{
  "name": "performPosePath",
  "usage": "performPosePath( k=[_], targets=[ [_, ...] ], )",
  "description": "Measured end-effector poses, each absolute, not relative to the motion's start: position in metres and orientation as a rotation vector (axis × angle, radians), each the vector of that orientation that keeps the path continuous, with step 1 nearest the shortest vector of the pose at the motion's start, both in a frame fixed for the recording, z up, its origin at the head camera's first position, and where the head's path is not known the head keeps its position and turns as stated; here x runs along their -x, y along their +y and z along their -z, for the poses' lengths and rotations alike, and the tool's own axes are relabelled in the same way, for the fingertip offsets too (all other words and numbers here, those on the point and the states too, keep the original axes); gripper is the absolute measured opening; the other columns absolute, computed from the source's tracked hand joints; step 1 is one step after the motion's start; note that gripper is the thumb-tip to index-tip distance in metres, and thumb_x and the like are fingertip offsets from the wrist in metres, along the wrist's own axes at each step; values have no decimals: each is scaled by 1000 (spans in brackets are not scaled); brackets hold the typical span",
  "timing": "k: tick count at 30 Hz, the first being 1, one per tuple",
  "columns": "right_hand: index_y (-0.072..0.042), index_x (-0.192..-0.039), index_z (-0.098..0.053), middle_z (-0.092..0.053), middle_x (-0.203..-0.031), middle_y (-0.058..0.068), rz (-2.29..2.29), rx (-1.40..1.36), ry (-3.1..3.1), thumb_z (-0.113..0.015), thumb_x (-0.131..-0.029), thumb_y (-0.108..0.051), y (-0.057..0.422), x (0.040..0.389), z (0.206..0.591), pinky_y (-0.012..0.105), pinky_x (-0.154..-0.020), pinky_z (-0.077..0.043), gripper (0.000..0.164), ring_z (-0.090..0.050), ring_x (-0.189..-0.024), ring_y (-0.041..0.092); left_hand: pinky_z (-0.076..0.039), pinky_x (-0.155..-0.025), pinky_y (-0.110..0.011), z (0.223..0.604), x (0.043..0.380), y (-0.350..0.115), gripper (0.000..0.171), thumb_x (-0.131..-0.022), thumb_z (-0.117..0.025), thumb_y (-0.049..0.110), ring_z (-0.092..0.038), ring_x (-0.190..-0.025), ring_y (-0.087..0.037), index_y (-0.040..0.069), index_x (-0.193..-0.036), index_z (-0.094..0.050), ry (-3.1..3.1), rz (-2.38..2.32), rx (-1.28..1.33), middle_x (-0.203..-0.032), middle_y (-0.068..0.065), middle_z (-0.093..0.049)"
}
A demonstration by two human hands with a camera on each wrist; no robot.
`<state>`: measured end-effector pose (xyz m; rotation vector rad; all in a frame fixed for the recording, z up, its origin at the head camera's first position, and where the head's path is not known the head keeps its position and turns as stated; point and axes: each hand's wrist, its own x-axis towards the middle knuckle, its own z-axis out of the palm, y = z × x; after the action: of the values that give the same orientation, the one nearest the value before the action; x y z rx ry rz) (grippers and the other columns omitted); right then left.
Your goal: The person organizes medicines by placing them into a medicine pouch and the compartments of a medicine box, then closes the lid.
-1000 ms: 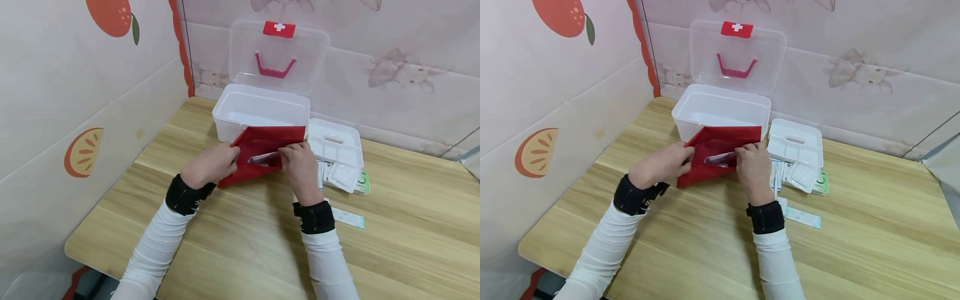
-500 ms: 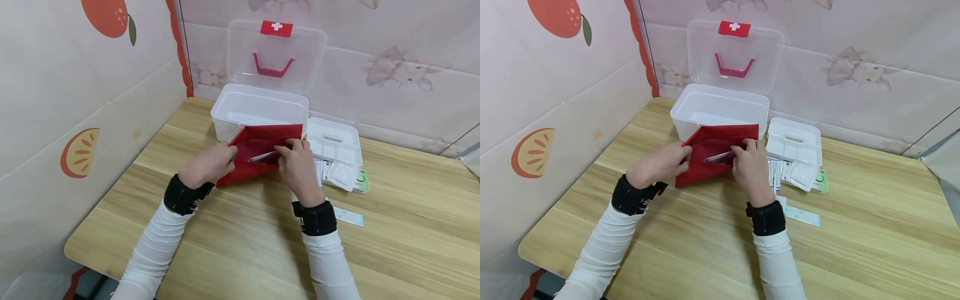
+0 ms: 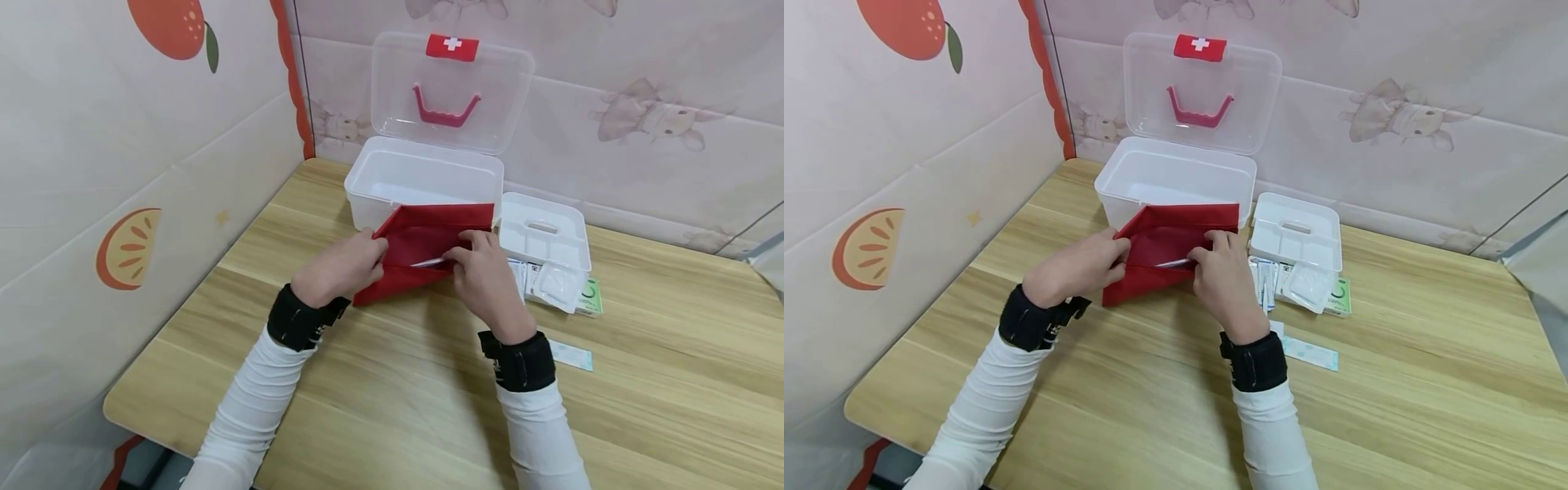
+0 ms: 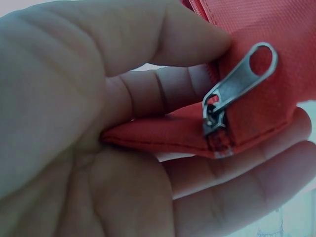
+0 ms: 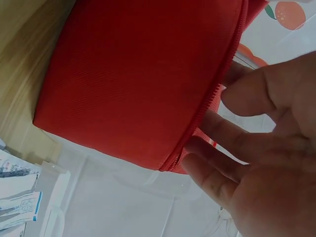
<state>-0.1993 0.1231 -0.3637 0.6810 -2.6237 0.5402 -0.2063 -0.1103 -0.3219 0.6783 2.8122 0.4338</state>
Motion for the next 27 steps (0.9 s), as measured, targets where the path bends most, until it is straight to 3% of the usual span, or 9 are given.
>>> performPosePath(
  k=[7,27],
  targets=[
    [-3,-88,-78,-62,-114,26,-442,-733,-2653,-52,-92,1,122,199,364,52,-103,-38,27,-51,-115,42,-53,-65,-26,321,205,-111,9,-94,-57,6,-59,-79,-23,1,-102,-58,2799,-464,-679,-99,-14,-55],
    [0,-94,-75,-58,-122,26,-597,-663,-2722,-45,-90,5,132,197,358,53,-102,-41,31,-48,-119,47,-53,-66,-26,322,206,-109,7,-94,-56,5,-59,-79,-23,1,-100,-58,2785,-477,-702,-98,-15,-56]
  ],
)
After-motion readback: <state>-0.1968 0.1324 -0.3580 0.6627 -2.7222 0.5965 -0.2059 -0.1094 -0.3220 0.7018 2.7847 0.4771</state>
